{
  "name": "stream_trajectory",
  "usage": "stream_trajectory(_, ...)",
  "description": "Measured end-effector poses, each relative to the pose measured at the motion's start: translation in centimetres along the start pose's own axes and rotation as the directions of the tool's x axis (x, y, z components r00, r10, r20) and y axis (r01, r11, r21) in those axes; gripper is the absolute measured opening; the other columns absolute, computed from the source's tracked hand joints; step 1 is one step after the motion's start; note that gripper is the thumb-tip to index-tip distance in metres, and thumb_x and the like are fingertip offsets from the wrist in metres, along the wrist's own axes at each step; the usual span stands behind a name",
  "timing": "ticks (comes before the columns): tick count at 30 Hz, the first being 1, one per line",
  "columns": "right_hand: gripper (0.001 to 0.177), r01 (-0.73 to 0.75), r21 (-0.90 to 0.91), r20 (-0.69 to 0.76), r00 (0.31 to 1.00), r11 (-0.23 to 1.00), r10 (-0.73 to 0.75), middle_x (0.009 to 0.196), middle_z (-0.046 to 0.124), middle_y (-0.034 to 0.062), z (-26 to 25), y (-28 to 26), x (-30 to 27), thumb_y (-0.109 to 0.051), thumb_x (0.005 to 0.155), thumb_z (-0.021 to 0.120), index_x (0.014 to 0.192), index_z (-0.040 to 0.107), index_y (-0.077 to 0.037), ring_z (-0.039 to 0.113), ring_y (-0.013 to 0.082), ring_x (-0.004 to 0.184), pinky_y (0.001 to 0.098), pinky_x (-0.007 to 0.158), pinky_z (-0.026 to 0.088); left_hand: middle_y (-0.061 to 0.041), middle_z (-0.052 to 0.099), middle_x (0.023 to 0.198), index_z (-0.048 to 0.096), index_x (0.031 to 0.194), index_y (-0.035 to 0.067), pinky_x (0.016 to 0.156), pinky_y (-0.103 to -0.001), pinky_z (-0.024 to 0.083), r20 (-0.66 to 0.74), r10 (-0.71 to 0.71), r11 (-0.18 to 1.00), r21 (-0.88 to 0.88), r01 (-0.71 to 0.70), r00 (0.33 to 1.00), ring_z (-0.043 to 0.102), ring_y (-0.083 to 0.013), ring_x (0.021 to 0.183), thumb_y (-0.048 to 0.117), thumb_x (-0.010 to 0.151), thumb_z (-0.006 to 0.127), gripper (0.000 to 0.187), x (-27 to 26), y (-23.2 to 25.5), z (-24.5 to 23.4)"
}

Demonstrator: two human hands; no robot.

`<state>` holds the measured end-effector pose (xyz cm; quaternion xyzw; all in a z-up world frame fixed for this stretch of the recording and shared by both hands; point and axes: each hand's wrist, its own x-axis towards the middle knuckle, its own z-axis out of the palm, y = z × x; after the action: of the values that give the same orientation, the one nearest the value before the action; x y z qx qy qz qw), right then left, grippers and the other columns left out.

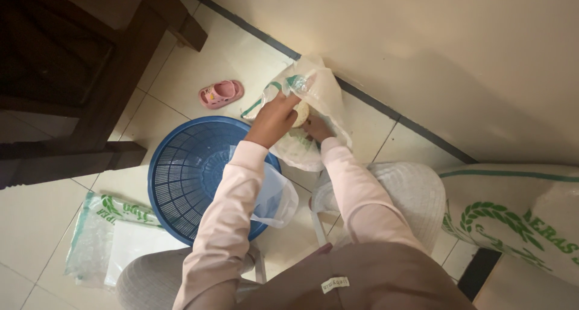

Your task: The person scoops rice from a large sack into small plastic bags using a yellow cup. They sit on the floor, open each bag, fill it with rice, and place the filled bags on the floor.

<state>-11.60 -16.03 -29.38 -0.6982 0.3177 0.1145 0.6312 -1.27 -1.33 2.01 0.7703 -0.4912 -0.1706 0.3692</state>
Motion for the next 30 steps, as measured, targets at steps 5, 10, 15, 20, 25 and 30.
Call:
stream_trajectory(5, 0.046, 0.122, -0.051, 0.060, 0.991, 0.991, -0.119, 0.087, 0.069, 0.0108, 0.0, 0.3, -0.1, -0.012, 0.082, 0.067, 0.126, 0.056, -0.006, 0.063, 0.0198, 0.060, 0.0365, 0.052, 0.052, -0.026, 0.059, 0.127, 0.044, 0.153, 0.028, 0.079, -0.050, 0.054, 0.039, -0.045, 0.999, 0.028, 0.044, 0.998, 0.067, -0.0427, 0.092, 0.000, 0.085, 0.058, 0.075, 0.0, 0.1, -0.3)
stream_trajectory(10, 0.037, -0.081, 0.177, 0.169, 0.984, 0.981, 0.051, 0.089, 0.067, 0.0139, -1.0, 0.0, 0.3, -0.027, 0.107, 0.057, 0.119, 0.067, 0.006, 0.065, 0.0200, 0.065, 0.0367, 0.060, 0.055, -0.026, 0.059, 0.128, 0.046, 0.152, 0.026, 0.081, -0.050, 0.054, 0.033, -0.057, 0.998, 0.022, 0.056, 0.998, 0.067, -0.0427, 0.094, 0.001, 0.086, 0.059, 0.072, -0.1, -0.3, -0.2)
stream_trajectory(15, 0.039, 0.028, 0.044, 0.017, 0.999, 0.999, -0.029, 0.105, 0.071, 0.0124, 0.1, -0.2, 0.2, -0.032, 0.104, 0.045, 0.123, 0.065, -0.004, 0.069, 0.0242, 0.087, 0.0399, 0.070, 0.058, -0.025, 0.058, 0.135, 0.054, 0.145, 0.024, 0.083, -0.049, 0.055, 0.006, -0.025, 1.000, 0.013, 0.025, 1.000, 0.067, -0.0425, 0.100, 0.001, 0.084, 0.061, 0.065, 0.0, -0.3, 0.0)
stream_trajectory(20, 0.044, 0.389, -0.052, -0.265, 0.883, 0.920, -0.388, 0.122, 0.067, 0.0217, 1.4, -0.8, 0.1, -0.026, 0.103, 0.043, 0.137, 0.059, -0.001, 0.063, 0.0360, 0.113, 0.0432, 0.096, 0.047, -0.024, 0.059, 0.127, 0.056, 0.144, 0.022, 0.087, -0.047, 0.054, 0.066, -0.141, 0.990, 0.003, 0.142, 0.988, 0.066, -0.0422, 0.102, 0.001, 0.086, 0.060, 0.062, -0.1, -0.1, -0.6)
stream_trajectory(25, 0.038, 0.298, -0.046, -0.329, 0.897, 0.953, -0.296, 0.117, 0.073, 0.0190, -0.3, -0.9, -0.3, -0.025, 0.103, 0.046, 0.123, 0.068, -0.002, 0.069, 0.0313, 0.112, 0.0399, 0.099, 0.049, -0.027, 0.053, 0.141, 0.054, 0.140, 0.018, 0.088, -0.049, 0.052, -0.065, -0.010, 0.999, -0.033, 0.008, 0.998, 0.062, -0.0467, 0.110, -0.002, 0.083, 0.060, 0.060, -0.7, -0.3, -1.2)
stream_trajectory(30, 0.032, 0.274, -0.083, -0.262, 0.922, 0.958, -0.286, 0.104, 0.072, 0.0201, -0.7, -2.5, 0.6, -0.024, 0.103, 0.054, 0.111, 0.068, 0.003, 0.066, 0.0288, 0.098, 0.0382, 0.090, 0.051, -0.026, 0.053, 0.138, 0.052, 0.145, 0.022, 0.090, -0.047, 0.052, -0.013, -0.124, 0.991, -0.044, 0.124, 0.992, 0.063, -0.0446, 0.109, -0.001, 0.085, 0.060, 0.064, -0.1, 0.2, -1.1)
